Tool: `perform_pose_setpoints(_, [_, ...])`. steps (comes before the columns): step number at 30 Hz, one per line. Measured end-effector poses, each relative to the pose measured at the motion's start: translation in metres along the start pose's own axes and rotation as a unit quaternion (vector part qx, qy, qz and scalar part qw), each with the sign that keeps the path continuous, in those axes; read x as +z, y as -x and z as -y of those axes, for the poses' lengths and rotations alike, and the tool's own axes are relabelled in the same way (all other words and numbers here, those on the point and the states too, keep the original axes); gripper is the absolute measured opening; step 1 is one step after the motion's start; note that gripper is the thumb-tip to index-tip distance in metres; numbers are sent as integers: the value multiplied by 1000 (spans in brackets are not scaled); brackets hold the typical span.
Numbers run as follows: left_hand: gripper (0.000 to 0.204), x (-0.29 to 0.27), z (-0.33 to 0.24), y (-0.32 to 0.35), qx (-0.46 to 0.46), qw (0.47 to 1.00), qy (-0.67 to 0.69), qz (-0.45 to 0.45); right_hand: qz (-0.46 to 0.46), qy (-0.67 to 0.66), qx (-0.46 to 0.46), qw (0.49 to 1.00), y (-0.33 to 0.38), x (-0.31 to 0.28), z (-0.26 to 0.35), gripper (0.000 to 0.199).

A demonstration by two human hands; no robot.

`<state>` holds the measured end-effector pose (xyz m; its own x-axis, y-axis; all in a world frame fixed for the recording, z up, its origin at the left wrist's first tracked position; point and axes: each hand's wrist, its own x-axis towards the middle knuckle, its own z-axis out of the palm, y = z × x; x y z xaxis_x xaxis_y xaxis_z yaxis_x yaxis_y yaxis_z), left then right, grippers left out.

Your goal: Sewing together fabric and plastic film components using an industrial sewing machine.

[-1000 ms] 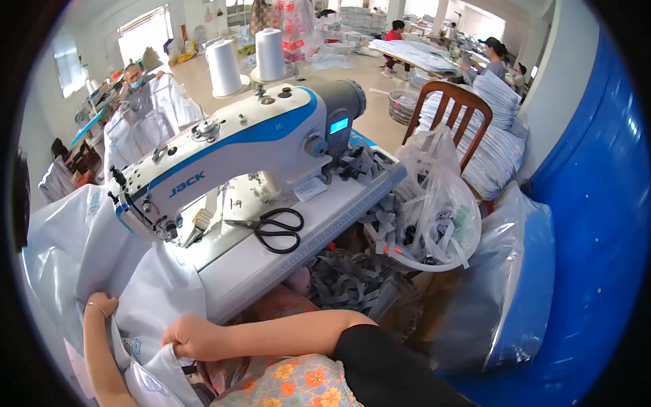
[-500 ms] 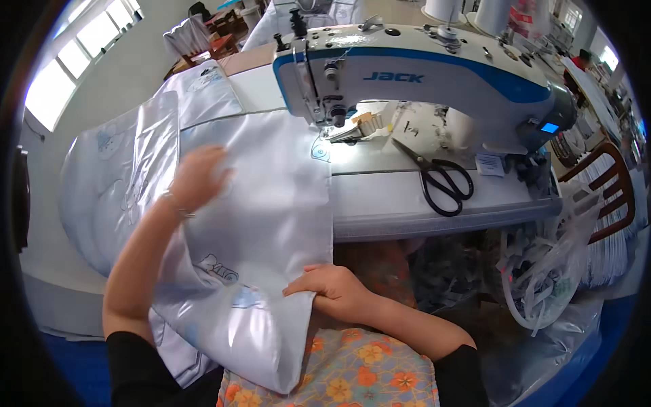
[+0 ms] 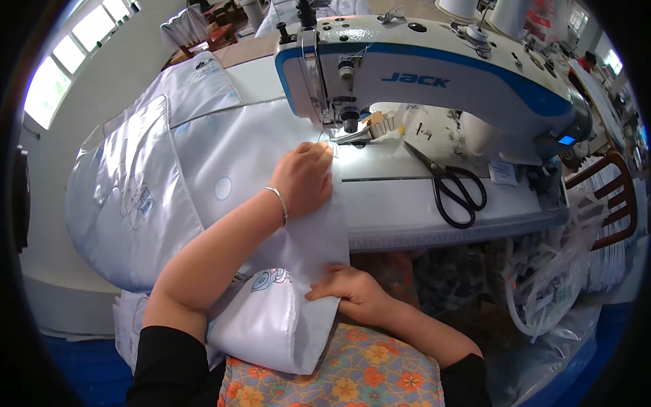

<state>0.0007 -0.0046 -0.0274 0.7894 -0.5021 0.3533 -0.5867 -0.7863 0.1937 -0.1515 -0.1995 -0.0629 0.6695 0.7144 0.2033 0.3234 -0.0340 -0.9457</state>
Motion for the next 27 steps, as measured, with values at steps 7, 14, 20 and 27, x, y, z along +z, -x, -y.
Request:
perform_pose_setpoints(7, [16, 4, 12, -14, -2, 998, -55, 13, 51, 62, -22, 996, -12, -16, -8, 22])
perform_pose_setpoints(14, [27, -58, 10, 47, -36, 996, -1, 83, 110, 134, -52, 984, -17, -24, -12, 25])
perform_pose_setpoints(20, [58, -166, 87, 268, -323, 838, -282, -336, -63, -78, 167, 981, -8, -11, 1, 17])
perform_pose_setpoints(27, [62, -95, 122, 460, -604, 298, 399, -622, -3, 84, 107, 991, -28, -14, 14, 20])
